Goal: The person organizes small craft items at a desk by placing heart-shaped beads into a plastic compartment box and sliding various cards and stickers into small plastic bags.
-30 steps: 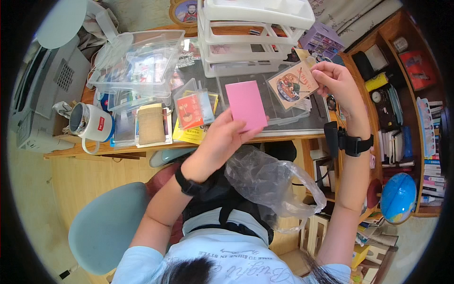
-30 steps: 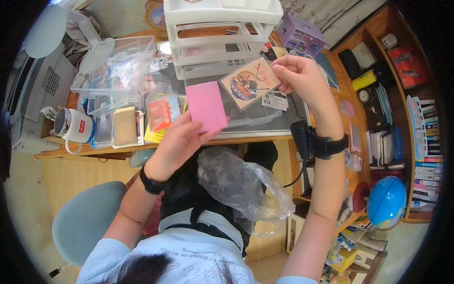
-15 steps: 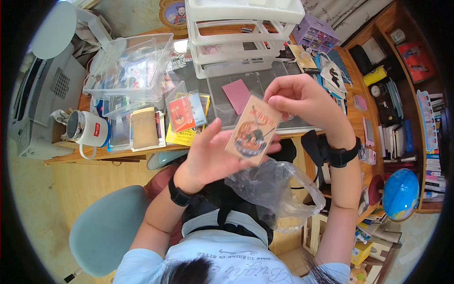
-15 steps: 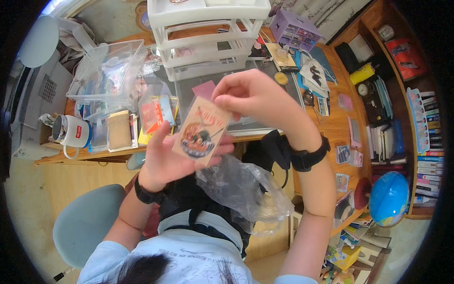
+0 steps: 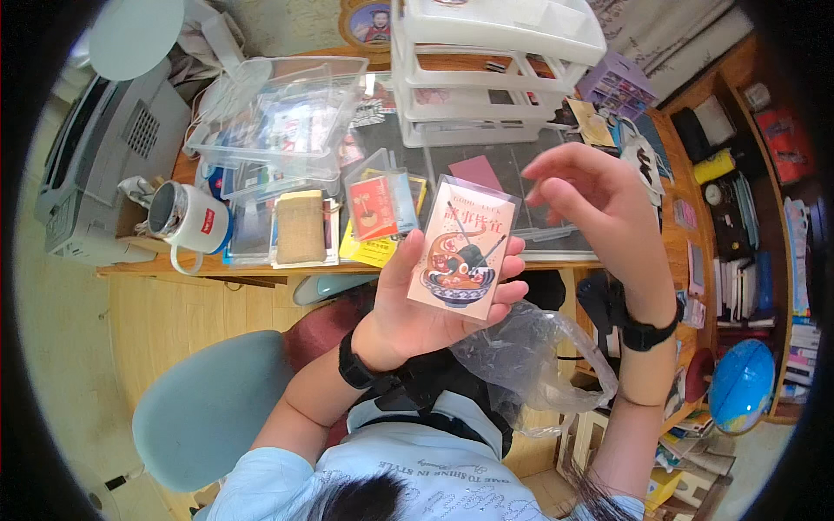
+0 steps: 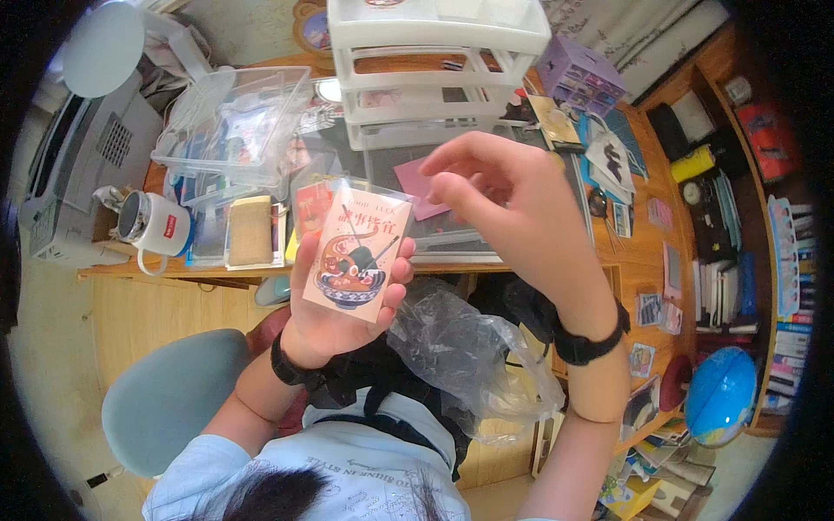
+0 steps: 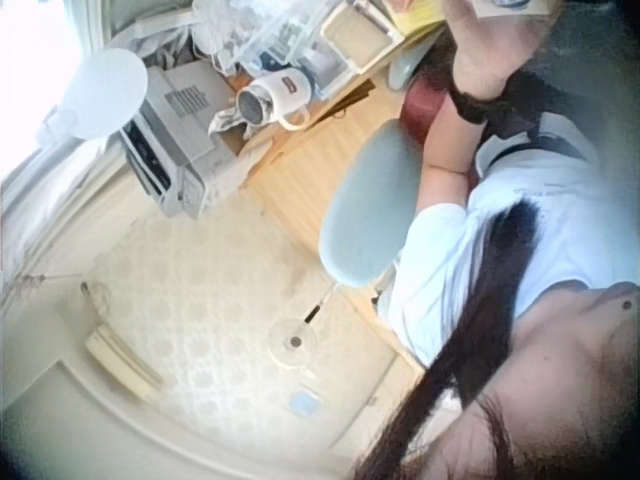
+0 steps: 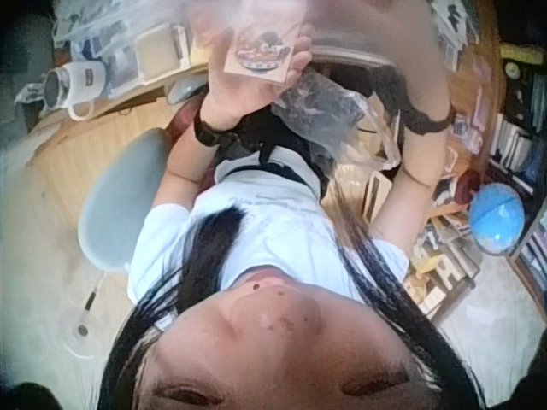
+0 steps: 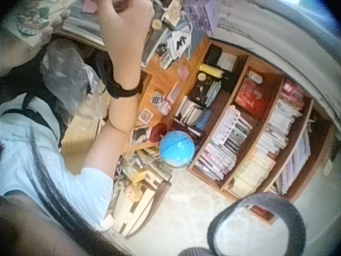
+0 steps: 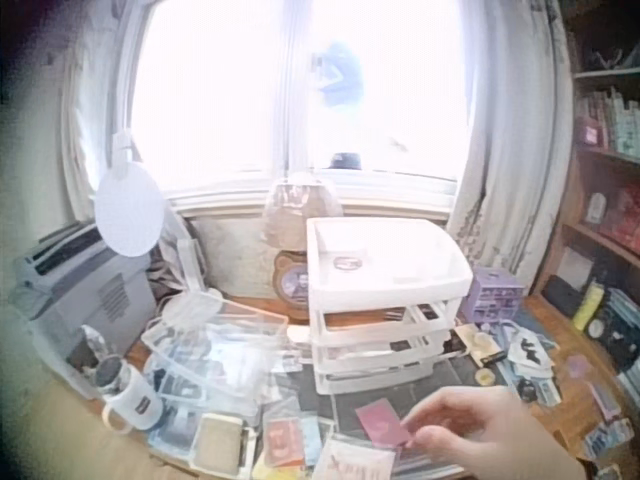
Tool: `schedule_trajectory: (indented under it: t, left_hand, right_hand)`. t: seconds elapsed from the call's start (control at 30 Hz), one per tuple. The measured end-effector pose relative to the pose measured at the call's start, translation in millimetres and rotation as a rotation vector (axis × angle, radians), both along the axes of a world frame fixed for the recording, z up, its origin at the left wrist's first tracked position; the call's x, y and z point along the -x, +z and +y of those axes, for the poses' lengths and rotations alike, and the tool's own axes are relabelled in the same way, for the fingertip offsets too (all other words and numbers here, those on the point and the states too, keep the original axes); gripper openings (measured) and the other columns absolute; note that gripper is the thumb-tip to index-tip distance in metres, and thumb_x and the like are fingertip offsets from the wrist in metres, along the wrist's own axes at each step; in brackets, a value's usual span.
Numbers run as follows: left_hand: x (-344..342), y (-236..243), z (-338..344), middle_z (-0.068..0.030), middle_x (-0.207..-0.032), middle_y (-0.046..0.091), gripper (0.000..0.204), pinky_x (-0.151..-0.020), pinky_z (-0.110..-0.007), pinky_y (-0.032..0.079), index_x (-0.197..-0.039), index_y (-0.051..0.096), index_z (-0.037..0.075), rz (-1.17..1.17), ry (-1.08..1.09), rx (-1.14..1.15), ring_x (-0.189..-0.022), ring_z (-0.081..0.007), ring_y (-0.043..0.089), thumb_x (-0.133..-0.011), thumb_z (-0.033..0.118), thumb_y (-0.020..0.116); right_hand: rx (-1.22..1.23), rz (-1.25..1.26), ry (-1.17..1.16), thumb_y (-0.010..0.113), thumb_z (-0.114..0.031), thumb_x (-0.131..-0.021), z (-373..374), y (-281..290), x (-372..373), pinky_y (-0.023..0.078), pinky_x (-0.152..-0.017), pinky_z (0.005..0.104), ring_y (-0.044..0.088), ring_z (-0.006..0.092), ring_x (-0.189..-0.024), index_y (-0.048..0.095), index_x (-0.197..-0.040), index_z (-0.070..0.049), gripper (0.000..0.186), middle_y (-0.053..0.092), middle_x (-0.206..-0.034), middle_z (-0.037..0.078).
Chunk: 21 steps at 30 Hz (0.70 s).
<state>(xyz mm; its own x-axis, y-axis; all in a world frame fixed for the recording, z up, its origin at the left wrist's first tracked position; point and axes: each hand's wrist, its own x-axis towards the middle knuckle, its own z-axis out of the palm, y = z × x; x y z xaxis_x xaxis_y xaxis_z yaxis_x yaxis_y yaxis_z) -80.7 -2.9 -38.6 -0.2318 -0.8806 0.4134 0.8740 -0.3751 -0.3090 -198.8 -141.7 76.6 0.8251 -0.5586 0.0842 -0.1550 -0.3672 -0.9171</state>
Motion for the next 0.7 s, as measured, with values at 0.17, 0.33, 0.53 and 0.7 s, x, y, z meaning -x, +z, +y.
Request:
schedule_trajectory:
  t: [0.17,0.33,0.53,0.7]
  left_hand:
    - [-2.1,9.4,7.9,-0.0154,-0.135,0.038,0.084,-0.106,-0.041,0.029,-0.137,0.023,-0.002,-0.024,0.199,-0.074,-0.127,-0.0299,0.035,-0.082,0.053,0.054]
    - [0.1,31.2,8.3,-0.0123,-0.137,0.036,0.074,-0.109,-0.041,0.024,-0.135,0.028,0.0,-0.432,0.513,-0.323,-0.132,-0.0256,0.027,-0.086,0.053,0.046]
    - [1.3,36.0,12.8,-0.0121,-0.136,0.037,0.071,-0.108,-0.039,0.025,-0.134,0.03,0.0,-0.448,0.515,-0.359,-0.132,-0.0247,0.028,-0.088,0.051,0.045]
    - [2.2,35.9,13.7,-0.0116,-0.135,0.039,0.07,-0.107,-0.038,0.026,-0.134,0.031,0.0,-0.474,0.534,-0.357,-0.131,-0.0243,0.03,-0.088,0.052,0.044]
  right_hand:
    - [0.927,-0.285,-0.091,0.065,-0.008,-0.07,23.6,2.7,0.5,0.045,-0.064,0.0271,0.059,0.0179,-0.076,0.063,-0.084,-0.003,0.015,0.062,-0.085,0.008]
    - [1.242,-0.343,0.009,0.066,-0.008,-0.059,55.4,-11.6,-1.8,0.043,-0.064,0.0306,0.057,0.0219,-0.081,0.061,-0.08,-0.006,0.021,0.061,-0.094,0.005]
    - [1.342,-0.33,0.0,0.064,-0.009,-0.057,57.6,-18.8,-10.0,0.042,-0.063,0.031,0.056,0.0214,-0.082,0.062,-0.076,-0.004,0.02,0.062,-0.095,0.005]
    - [1.421,-0.323,-0.008,0.063,-0.007,-0.061,61.8,-20.6,-11.8,0.042,-0.064,0.0304,0.056,0.0202,-0.082,0.063,-0.075,-0.003,0.015,0.062,-0.092,0.005]
